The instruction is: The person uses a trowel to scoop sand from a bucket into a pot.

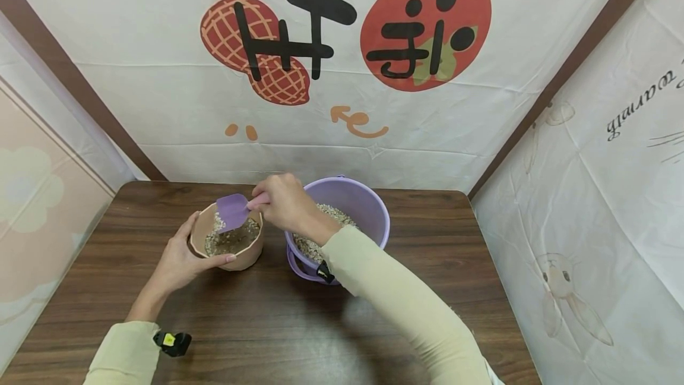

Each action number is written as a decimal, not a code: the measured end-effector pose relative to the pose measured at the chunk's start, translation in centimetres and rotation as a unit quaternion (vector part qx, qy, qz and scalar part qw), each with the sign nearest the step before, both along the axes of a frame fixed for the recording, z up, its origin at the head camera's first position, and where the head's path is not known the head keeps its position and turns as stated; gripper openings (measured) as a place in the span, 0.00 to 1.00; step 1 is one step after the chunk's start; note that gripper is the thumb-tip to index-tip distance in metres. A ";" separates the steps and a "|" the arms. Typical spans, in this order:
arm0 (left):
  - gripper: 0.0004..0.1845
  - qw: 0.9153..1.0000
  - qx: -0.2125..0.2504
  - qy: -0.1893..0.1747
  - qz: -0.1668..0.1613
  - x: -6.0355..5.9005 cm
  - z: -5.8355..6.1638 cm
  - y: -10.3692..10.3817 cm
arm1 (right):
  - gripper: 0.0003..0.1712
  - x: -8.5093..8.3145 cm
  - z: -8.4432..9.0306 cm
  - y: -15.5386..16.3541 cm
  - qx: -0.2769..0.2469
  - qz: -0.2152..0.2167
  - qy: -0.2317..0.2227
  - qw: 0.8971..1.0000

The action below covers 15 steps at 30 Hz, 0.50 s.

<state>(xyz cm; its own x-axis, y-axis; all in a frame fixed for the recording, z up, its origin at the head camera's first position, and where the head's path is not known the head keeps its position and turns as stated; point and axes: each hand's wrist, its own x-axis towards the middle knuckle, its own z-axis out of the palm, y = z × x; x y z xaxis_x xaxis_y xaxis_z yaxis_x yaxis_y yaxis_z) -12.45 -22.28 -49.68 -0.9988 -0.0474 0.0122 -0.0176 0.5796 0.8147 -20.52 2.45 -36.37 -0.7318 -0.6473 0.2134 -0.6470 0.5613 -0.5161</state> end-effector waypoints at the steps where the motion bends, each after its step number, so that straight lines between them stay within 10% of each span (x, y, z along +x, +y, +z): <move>1: 0.74 1.000 0.000 0.001 0.000 0.0 0.0 0.0 | 0.11 0.0 0.0 0.0 0.003 0.002 0.007 1.000; 15: 0.75 1.000 -0.002 0.000 0.001 0.0 0.0 0.0 | 0.09 -0.1 0.1 0.6 0.038 0.034 0.099 0.994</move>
<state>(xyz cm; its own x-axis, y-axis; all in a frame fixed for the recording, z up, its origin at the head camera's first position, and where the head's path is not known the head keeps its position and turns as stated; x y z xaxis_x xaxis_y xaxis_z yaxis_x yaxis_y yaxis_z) -12.41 -22.28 -49.66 -0.9987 -0.0498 0.0131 -0.0183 0.5823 0.8127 -20.59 3.02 -36.31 -0.6347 -0.7132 0.2975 -0.7691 0.5455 -0.3330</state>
